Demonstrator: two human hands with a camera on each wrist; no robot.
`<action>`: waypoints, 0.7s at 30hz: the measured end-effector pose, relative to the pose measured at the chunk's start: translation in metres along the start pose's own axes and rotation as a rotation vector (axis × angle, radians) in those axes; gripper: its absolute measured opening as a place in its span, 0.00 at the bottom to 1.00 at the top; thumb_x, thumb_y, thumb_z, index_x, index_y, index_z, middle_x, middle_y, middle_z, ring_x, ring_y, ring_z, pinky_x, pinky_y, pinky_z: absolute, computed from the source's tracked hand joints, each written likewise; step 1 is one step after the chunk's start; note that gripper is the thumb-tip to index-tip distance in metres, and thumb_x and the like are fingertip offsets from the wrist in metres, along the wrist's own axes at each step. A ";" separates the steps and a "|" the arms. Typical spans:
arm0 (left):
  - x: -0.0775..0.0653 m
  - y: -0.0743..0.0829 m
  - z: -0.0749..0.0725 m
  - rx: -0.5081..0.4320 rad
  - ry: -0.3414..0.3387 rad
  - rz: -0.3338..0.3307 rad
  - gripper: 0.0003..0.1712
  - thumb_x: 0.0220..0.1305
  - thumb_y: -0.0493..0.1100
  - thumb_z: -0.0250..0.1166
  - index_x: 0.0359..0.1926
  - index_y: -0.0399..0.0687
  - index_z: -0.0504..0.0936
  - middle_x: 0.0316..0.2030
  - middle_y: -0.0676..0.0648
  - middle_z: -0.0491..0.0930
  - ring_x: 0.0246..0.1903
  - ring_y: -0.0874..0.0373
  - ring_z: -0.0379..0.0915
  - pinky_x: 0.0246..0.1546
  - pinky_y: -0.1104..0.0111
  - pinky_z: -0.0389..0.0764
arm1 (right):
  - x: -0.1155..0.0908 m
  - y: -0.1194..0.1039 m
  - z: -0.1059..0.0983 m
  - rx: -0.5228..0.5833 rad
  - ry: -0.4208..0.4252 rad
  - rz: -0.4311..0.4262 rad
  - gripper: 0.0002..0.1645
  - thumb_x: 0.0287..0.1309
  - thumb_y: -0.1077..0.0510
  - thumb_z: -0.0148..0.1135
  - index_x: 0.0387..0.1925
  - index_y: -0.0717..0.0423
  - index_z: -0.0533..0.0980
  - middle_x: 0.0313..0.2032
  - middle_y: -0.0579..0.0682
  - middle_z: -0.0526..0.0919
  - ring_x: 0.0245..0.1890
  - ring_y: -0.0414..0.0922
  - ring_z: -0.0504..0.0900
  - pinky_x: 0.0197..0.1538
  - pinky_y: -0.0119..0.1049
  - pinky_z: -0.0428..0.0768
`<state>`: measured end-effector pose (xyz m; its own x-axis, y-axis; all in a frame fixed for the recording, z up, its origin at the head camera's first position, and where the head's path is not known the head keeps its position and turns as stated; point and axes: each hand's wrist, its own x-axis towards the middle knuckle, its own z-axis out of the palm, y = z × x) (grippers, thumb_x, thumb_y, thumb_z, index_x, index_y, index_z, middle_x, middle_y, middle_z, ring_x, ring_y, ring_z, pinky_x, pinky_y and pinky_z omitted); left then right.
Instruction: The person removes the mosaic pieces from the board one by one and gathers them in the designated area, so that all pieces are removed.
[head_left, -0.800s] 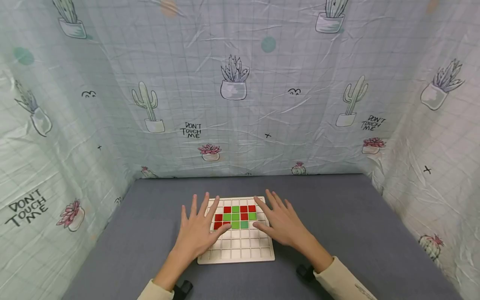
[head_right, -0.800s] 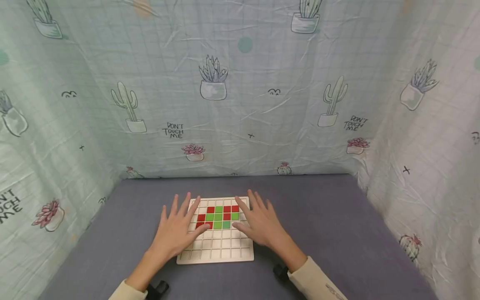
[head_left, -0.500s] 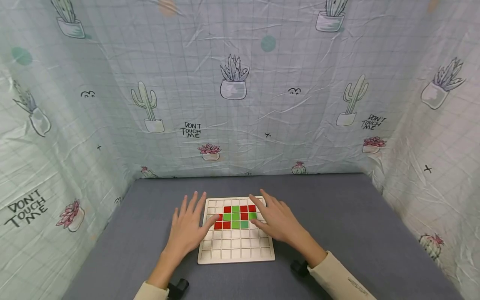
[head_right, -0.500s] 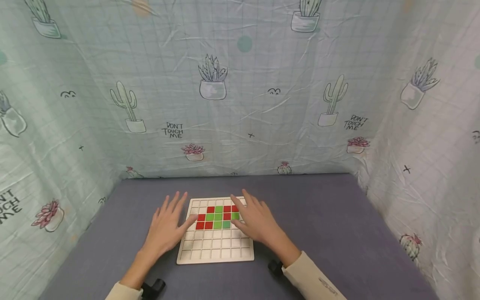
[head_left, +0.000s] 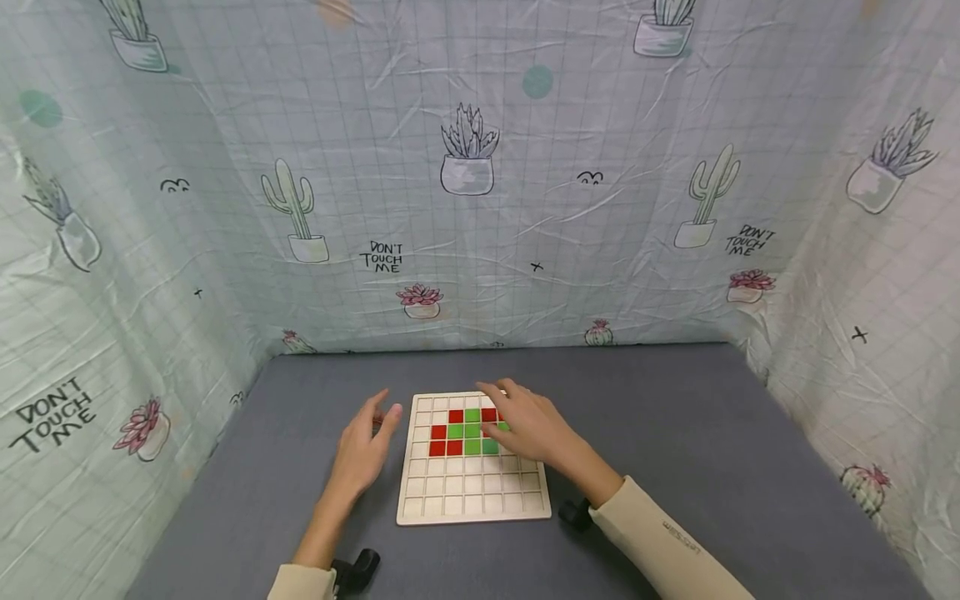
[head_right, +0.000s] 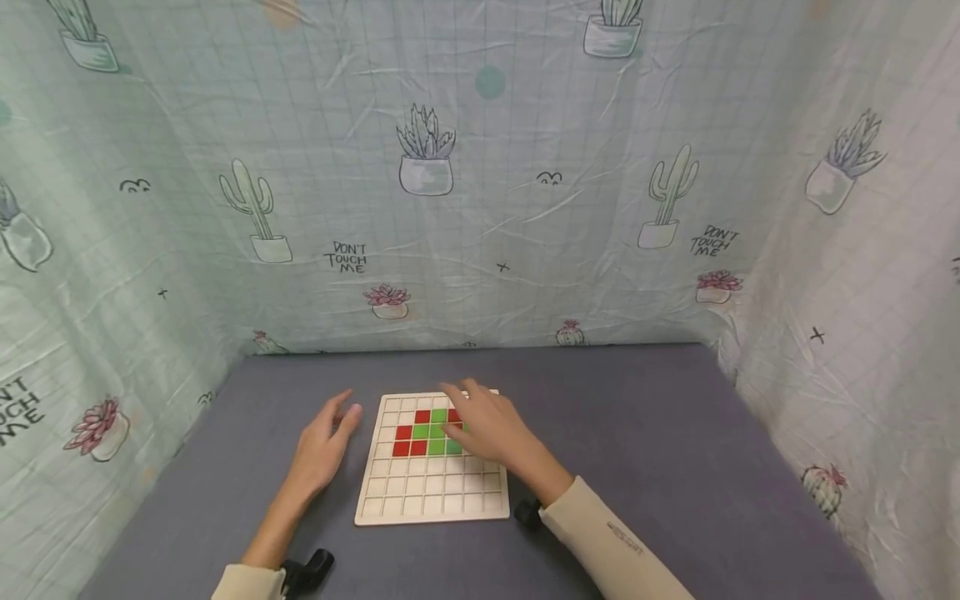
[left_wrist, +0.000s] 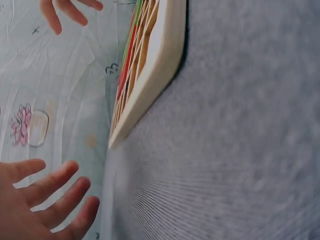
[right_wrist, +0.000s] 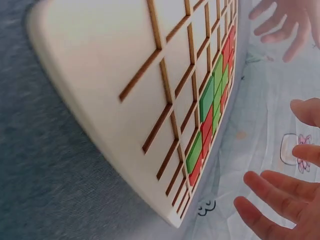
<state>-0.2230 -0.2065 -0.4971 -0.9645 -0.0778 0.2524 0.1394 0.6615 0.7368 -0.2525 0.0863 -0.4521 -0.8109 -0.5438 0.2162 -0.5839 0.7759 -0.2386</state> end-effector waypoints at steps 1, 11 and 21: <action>0.001 -0.003 0.000 0.000 0.004 -0.016 0.35 0.79 0.65 0.49 0.76 0.51 0.68 0.51 0.40 0.85 0.53 0.45 0.81 0.55 0.47 0.77 | 0.003 -0.001 0.000 0.004 -0.004 -0.005 0.38 0.70 0.42 0.64 0.75 0.46 0.67 0.64 0.56 0.77 0.48 0.50 0.85 0.39 0.43 0.83; 0.004 -0.017 -0.006 0.092 -0.068 -0.111 0.39 0.70 0.62 0.65 0.72 0.46 0.72 0.37 0.46 0.83 0.33 0.58 0.76 0.36 0.64 0.73 | 0.025 -0.011 0.005 0.060 -0.088 -0.068 0.36 0.71 0.44 0.64 0.75 0.47 0.67 0.61 0.52 0.79 0.41 0.42 0.83 0.38 0.37 0.79; 0.003 -0.020 -0.002 0.058 -0.243 -0.102 0.35 0.62 0.55 0.73 0.69 0.53 0.78 0.28 0.53 0.79 0.22 0.59 0.67 0.28 0.66 0.67 | 0.036 -0.015 0.012 0.173 -0.201 -0.081 0.34 0.71 0.47 0.63 0.74 0.50 0.68 0.64 0.55 0.78 0.50 0.46 0.84 0.50 0.44 0.83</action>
<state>-0.2286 -0.2211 -0.5099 -0.9994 0.0301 0.0155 0.0322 0.7013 0.7122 -0.2737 0.0510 -0.4520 -0.7424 -0.6679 0.0528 -0.6310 0.6705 -0.3902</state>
